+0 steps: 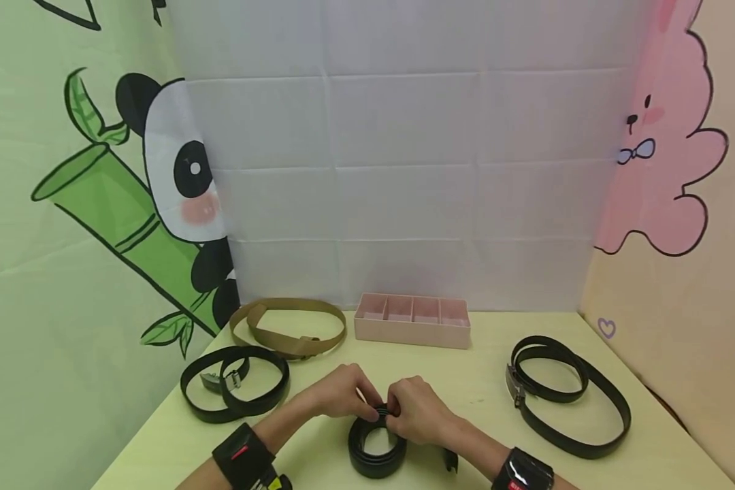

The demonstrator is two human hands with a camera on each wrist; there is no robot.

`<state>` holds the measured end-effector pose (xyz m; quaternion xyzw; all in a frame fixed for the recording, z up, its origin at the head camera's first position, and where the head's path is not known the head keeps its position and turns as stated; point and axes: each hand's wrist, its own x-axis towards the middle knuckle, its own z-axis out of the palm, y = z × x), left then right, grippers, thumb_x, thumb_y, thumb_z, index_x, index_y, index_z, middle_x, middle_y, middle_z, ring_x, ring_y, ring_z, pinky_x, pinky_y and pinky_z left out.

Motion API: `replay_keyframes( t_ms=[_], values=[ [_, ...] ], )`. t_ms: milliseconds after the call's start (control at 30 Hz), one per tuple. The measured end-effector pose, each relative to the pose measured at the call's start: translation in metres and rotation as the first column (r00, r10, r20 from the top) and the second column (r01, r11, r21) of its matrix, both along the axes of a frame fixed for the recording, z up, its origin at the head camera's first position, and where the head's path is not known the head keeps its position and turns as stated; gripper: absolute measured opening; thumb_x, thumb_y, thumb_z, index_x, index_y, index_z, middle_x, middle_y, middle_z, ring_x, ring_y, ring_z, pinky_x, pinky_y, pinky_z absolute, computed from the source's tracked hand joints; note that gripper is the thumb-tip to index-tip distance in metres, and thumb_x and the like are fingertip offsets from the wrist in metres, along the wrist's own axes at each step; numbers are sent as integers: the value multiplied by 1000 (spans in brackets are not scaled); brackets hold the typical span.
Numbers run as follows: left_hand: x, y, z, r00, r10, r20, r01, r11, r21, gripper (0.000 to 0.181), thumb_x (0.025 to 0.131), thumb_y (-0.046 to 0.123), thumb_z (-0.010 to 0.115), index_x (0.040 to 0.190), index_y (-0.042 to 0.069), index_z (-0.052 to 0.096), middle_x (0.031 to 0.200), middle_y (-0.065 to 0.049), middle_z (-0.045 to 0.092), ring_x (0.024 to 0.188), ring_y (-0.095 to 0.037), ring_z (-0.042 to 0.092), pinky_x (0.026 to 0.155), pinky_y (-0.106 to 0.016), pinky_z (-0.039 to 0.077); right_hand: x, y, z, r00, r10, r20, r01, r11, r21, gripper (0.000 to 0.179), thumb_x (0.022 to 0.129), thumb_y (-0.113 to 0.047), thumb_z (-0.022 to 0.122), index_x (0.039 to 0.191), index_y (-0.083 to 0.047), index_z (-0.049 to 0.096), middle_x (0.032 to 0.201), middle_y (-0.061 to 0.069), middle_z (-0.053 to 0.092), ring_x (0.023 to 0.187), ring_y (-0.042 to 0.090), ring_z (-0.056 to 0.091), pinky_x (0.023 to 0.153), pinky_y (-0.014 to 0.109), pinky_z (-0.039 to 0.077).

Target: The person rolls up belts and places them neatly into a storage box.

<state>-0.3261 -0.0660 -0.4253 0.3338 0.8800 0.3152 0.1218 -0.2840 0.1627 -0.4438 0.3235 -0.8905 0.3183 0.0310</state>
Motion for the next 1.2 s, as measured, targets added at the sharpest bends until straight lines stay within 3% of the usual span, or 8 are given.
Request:
replay_keyframes(
  t_ms=[200, 300, 433, 533, 733, 967, 1100, 1200],
  values=[
    [3, 11, -2, 995, 16, -100, -22, 998, -55, 12, 89, 11, 95, 100, 15, 93, 90, 5, 87, 84, 0, 75, 75, -19, 58, -10, 21, 5, 996, 93, 2, -93, 996, 15, 12, 101, -8, 80, 90, -14, 80, 79, -12, 73, 69, -7, 56, 64, 19, 51],
    [5, 15, -1, 988, 21, -150, -35, 995, -89, 10, 89, 11, 94, 98, 16, 93, 87, 6, 86, 81, 3, 70, 72, -19, 55, -16, 40, 12, 983, 166, -83, -164, 986, 31, 12, 104, -3, 76, 96, -11, 81, 84, -7, 75, 73, -7, 58, 66, 19, 54],
    [3, 18, 2, 979, 10, -202, -33, 993, -115, 10, 88, 9, 93, 96, 14, 93, 86, 5, 86, 76, 3, 67, 69, -18, 53, -21, 67, 18, 937, 261, -232, -232, 962, 145, 27, 98, 15, 71, 104, -9, 80, 96, 1, 78, 83, 2, 68, 73, 21, 59],
    [-1, 21, 3, 972, -1, -233, -30, 991, -130, 10, 88, 8, 92, 96, 14, 93, 85, 5, 86, 73, 4, 66, 67, -16, 52, -20, 81, 19, 907, 321, -273, -255, 933, 253, 37, 93, 20, 73, 110, -13, 81, 110, 0, 77, 97, 8, 71, 80, 22, 60],
    [-13, 24, 4, 964, 7, -266, -46, 989, -141, 9, 88, 9, 91, 95, 14, 93, 84, 6, 86, 74, 5, 66, 68, -16, 52, -12, 91, 14, 836, 413, -362, -281, 888, 365, 31, 88, -2, 94, 109, -22, 83, 119, -5, 72, 105, 6, 67, 83, 19, 59],
    [-20, 30, -1, 961, 35, -275, -74, 988, -136, 6, 91, 11, 90, 94, 15, 93, 85, 7, 86, 79, 2, 71, 71, -16, 54, -11, 79, 5, 772, 447, -452, -327, 889, 321, 19, 89, -15, 95, 105, -20, 86, 108, -7, 76, 99, 1, 69, 84, 11, 56],
    [-23, 34, -4, 960, 58, -274, -98, 986, -134, 6, 93, 11, 89, 92, 16, 92, 84, 8, 86, 79, 3, 71, 70, -16, 54, -11, 73, 0, 764, 443, -469, -338, 894, 294, 16, 91, -14, 94, 105, -17, 87, 105, -6, 79, 96, 0, 72, 82, 10, 56],
    [-24, 35, -6, 958, 75, -277, -110, 988, -111, 4, 92, 11, 88, 92, 13, 92, 83, 6, 86, 76, 2, 72, 69, -16, 55, -13, 74, -3, 795, 429, -430, -337, 900, 275, 17, 92, -12, 94, 106, -16, 85, 101, -7, 79, 92, -4, 70, 80, 8, 54]
  ],
)
